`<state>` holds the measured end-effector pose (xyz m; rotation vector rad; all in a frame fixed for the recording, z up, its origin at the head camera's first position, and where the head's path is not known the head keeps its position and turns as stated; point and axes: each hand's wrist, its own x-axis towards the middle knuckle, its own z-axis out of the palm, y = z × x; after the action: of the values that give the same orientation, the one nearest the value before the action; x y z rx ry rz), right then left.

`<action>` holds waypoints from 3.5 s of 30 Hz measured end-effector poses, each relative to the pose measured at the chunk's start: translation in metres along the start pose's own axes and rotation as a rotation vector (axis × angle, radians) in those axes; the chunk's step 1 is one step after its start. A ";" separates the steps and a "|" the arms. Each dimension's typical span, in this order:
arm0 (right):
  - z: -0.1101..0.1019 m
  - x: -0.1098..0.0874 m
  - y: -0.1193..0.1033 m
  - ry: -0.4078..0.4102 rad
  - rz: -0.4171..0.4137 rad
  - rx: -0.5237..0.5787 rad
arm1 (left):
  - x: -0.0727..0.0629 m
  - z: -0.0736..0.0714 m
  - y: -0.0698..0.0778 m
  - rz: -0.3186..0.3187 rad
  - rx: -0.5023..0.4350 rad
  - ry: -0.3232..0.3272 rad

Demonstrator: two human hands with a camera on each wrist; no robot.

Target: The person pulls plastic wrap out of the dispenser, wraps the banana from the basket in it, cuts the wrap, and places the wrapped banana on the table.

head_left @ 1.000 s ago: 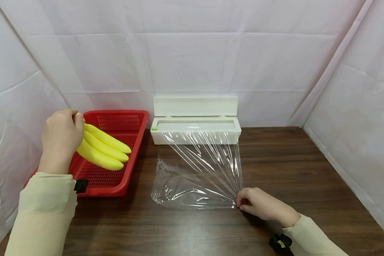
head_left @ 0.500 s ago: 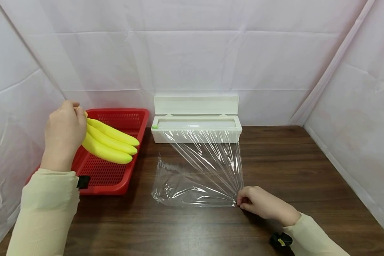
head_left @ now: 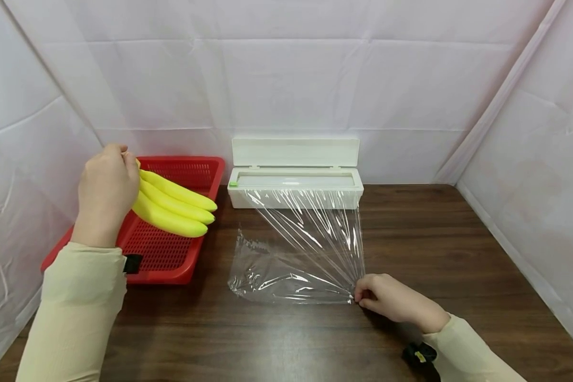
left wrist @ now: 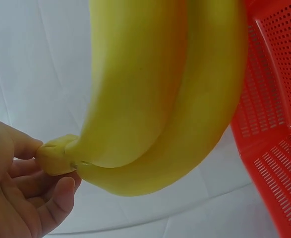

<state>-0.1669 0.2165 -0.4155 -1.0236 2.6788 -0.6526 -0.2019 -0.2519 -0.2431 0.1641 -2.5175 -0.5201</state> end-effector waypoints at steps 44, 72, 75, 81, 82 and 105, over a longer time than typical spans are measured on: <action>-0.002 0.000 -0.002 -0.023 0.030 0.025 | 0.000 0.007 0.037 0.128 -0.006 -0.041; -0.002 0.001 -0.001 -0.023 0.031 0.036 | -0.002 0.022 0.061 0.171 0.051 -0.109; -0.001 0.001 -0.002 -0.022 0.031 0.036 | -0.003 0.022 0.063 0.167 0.082 -0.135; 0.000 0.000 -0.002 -0.020 0.034 0.030 | -0.004 0.024 0.065 0.175 0.130 -0.177; 0.001 0.000 -0.002 -0.021 0.034 0.030 | -0.005 0.024 0.065 0.175 0.135 -0.182; 0.000 0.001 -0.002 -0.004 0.030 0.023 | -0.001 0.036 0.077 0.195 -0.013 -0.450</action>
<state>-0.1660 0.2145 -0.4143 -0.9759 2.6712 -0.6735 -0.2215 -0.1697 -0.2407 -0.2282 -2.9216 -0.5409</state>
